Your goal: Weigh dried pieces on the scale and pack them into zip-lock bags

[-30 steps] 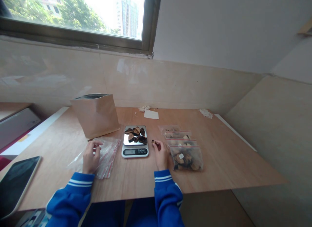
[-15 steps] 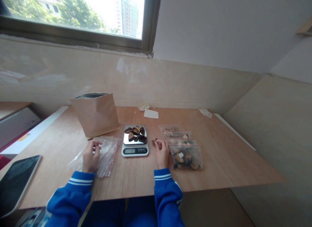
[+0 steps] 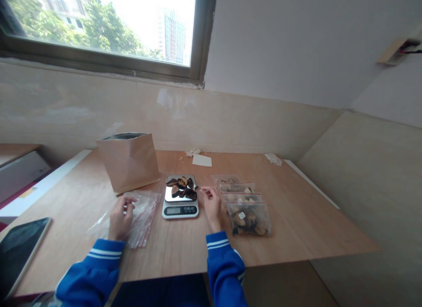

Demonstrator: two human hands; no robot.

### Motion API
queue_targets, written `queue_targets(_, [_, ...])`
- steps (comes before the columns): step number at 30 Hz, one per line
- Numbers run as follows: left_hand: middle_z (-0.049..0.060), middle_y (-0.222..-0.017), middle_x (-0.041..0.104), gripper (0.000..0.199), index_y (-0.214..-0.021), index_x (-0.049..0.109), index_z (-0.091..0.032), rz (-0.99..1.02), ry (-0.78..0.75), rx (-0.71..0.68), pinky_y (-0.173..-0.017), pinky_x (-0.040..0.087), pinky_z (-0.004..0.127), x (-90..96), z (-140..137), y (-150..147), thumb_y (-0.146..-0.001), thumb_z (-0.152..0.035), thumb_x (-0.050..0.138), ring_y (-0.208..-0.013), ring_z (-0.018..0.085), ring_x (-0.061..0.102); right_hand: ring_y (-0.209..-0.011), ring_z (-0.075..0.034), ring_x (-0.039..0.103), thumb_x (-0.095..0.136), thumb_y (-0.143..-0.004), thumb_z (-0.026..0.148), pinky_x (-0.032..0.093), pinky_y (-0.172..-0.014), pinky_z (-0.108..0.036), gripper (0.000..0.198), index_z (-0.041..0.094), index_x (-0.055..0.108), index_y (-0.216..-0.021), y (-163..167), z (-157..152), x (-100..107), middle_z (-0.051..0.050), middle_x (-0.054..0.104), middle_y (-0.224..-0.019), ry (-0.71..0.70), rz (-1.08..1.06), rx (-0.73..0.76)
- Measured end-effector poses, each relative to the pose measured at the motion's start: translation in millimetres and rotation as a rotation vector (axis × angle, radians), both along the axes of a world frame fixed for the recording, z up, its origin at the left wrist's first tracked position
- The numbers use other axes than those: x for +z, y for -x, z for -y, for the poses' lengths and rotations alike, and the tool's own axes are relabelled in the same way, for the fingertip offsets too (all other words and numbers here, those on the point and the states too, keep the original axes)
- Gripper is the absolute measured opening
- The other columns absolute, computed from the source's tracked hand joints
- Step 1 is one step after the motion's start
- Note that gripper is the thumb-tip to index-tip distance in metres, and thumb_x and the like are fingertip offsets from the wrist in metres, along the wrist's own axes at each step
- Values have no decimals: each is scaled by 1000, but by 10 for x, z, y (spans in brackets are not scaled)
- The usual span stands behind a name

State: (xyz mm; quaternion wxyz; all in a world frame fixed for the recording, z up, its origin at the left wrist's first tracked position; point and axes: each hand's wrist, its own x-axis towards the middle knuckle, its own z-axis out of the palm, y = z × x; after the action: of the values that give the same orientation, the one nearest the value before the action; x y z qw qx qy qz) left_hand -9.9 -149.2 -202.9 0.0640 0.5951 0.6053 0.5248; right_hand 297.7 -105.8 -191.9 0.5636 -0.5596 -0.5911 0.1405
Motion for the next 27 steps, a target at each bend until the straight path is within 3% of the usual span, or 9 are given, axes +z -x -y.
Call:
queue_targets(8, [3, -78, 61, 14, -80, 56, -21, -1, -7, 6, -62, 48, 29, -7, -5, 11, -82, -20, 42, -66, 17, 58, -72, -19, 62, 59, -81, 46, 50, -67, -32, 30, 18, 69, -81, 138, -722, 122, -8, 70, -86, 78, 2, 159])
queue_targets(12, [3, -77, 60, 14, -78, 56, -21, 12, -9, 2, -61, 48, 29, 22, 5, -2, -82, -21, 42, -66, 17, 59, -71, -18, 61, 63, -77, 44, 50, -67, -32, 26, 18, 70, -76, 175, -854, 88, -6, 70, -82, 110, 45, 233])
queue_targets(17, [3, -77, 61, 14, -78, 56, -21, 23, -7, -4, -61, 48, 29, 29, 12, -10, -82, -20, 42, -68, 17, 59, -91, -20, 62, 58, -81, 35, 50, -80, -33, 21, 21, 73, -80, 135, -788, 109, -6, 67, -93, 92, 140, 343])
queue_targets(22, [3, -78, 60, 14, -80, 56, -21, 0, -5, 5, -62, 47, 28, 1, 10, 8, -81, -18, 42, -66, 16, 58, -93, -21, 61, 47, -86, 30, 49, -78, -33, 26, 20, 70, -89, -26, -598, 139, -8, 67, -97, 84, 128, 267])
queue_targets(27, [2, -73, 60, 18, -75, 57, -21, -101, -84, -57, -59, 45, 27, 55, 78, -2, -81, -14, 41, -62, 15, 56, -96, -23, 60, 43, -87, 24, 49, -85, -39, 28, 21, 70, -94, -120, -214, -84, -9, 65, -100, 74, 251, 156])
